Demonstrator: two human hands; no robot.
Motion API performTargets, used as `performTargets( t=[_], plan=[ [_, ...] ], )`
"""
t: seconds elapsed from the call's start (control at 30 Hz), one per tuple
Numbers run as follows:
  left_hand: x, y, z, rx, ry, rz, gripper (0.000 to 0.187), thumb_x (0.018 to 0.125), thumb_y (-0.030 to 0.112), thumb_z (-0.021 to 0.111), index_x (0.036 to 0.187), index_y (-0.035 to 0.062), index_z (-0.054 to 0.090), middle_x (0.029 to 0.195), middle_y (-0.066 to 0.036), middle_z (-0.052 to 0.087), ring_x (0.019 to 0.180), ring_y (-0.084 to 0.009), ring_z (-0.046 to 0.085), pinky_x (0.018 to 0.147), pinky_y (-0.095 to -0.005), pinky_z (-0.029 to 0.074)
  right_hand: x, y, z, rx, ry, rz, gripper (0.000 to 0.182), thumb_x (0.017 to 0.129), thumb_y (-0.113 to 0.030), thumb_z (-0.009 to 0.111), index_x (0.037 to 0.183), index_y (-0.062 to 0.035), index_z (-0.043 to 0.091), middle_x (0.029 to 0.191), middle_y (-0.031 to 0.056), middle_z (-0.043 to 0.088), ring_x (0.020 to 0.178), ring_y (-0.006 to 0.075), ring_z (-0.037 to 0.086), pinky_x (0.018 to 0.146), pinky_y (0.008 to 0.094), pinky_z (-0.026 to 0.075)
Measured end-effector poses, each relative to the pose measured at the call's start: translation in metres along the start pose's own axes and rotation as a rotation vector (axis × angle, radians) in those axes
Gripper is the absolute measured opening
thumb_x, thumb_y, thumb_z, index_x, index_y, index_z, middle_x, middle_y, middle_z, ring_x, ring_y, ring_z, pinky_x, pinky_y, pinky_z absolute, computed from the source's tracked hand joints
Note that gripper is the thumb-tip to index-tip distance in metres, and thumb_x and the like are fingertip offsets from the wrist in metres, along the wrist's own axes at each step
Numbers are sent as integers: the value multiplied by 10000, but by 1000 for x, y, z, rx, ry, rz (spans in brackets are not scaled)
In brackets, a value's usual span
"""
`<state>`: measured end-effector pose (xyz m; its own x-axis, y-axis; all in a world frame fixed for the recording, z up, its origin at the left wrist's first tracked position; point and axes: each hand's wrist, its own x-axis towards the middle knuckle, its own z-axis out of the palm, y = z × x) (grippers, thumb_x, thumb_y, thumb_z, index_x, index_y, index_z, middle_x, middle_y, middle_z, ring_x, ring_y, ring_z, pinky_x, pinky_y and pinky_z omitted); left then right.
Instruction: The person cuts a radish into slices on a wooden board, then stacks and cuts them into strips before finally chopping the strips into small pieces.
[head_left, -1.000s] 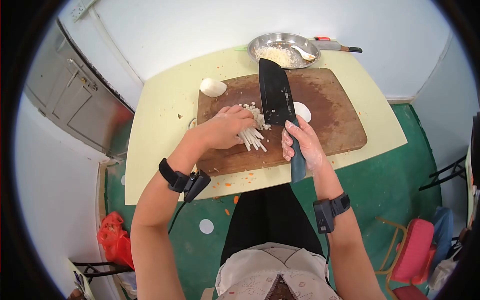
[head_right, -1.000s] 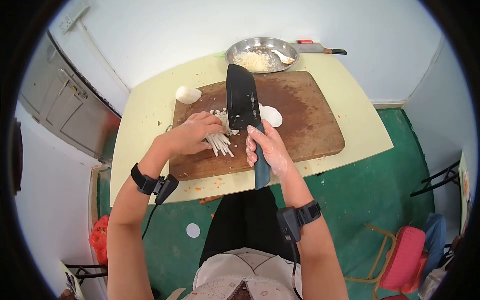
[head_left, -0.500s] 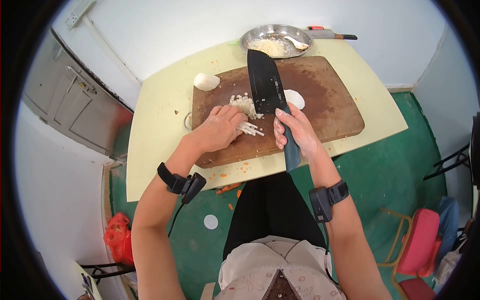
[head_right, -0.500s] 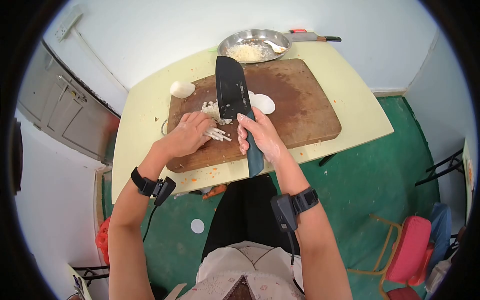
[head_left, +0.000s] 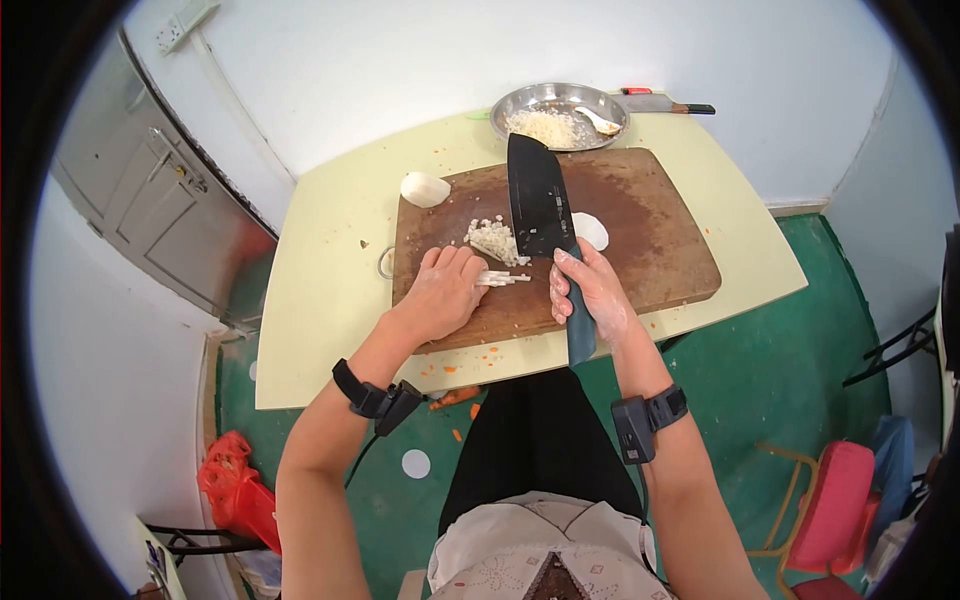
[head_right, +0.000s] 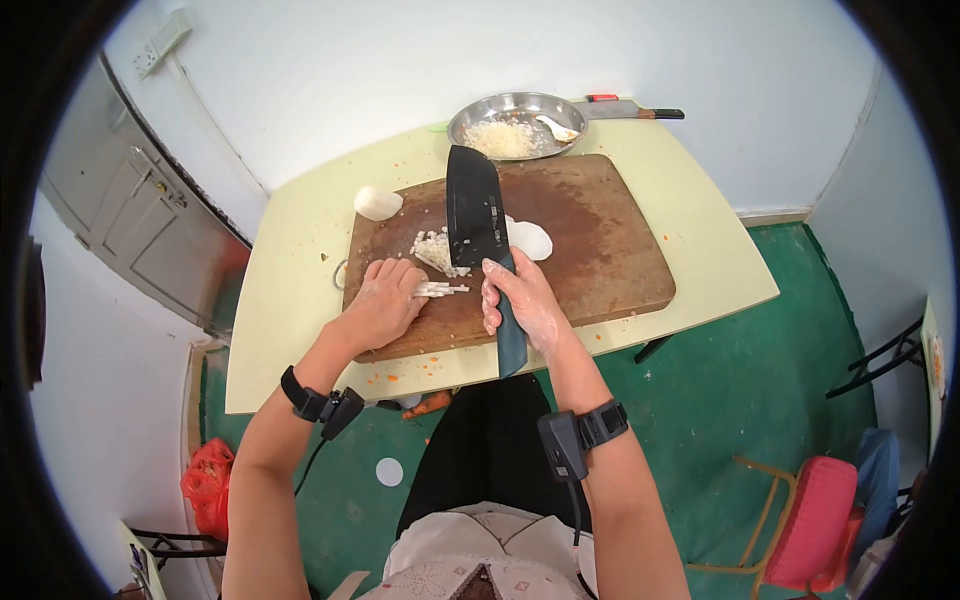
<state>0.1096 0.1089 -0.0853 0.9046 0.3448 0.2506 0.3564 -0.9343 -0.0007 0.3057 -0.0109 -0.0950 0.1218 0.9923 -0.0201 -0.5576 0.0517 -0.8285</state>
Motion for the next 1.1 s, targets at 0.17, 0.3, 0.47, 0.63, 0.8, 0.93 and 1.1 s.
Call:
performTargets(
  t=[0.17,0.3,0.47,0.63,0.8,0.93,1.1],
  plan=[
    [-3,-18,2,38,100,61,182,830,165,574,957,50,513,935,-102,500,927,-271,474,863,-403,350,0,1,-1,-3,-24,-14,163,922,-192,528,993,-91,422,635,6,439,452,109,460,429,280,429],
    [-5,-15,-5,12,-5,22,290,827,214,599,1035,29,520,979,-114,509,960,-279,475,888,-406,351,0,1,-2,-3,-18,-10,164,920,-190,529,998,-91,424,635,6,444,454,110,465,431,280,432],
    [4,-10,-26,-42,-143,-80,481,793,286,664,1161,21,501,1076,-138,496,1072,-300,452,944,-417,357,2,1,-2,-7,-24,-10,175,917,-198,536,996,-88,425,637,6,448,451,109,466,429,279,433],
    [13,-19,-34,-164,-289,-122,443,772,261,691,1110,29,524,1087,-135,495,1095,-301,451,941,-380,384,0,0,-2,2,-8,-11,173,916,-194,540,999,-91,429,639,3,447,448,106,459,429,275,425],
    [3,-21,-20,-229,-173,-150,322,786,191,672,1024,31,527,1036,-141,508,1039,-309,475,897,-371,405,-1,-1,-1,12,-18,0,145,923,-185,534,995,-107,435,643,-3,442,460,102,446,437,270,409],
    [-6,-11,-16,-229,-111,-186,260,808,168,640,999,30,531,1005,-144,512,992,-326,478,862,-399,413,-1,-1,-1,2,-12,8,141,923,-185,532,993,-108,437,646,-2,443,459,103,446,439,271,409],
    [-6,-13,-14,-293,-149,-274,314,798,223,651,1008,24,531,1039,-148,511,1025,-343,466,884,-410,407,0,1,-2,-6,-8,-4,136,926,-181,525,997,-109,435,646,-1,443,458,102,446,437,269,407]
  ],
)
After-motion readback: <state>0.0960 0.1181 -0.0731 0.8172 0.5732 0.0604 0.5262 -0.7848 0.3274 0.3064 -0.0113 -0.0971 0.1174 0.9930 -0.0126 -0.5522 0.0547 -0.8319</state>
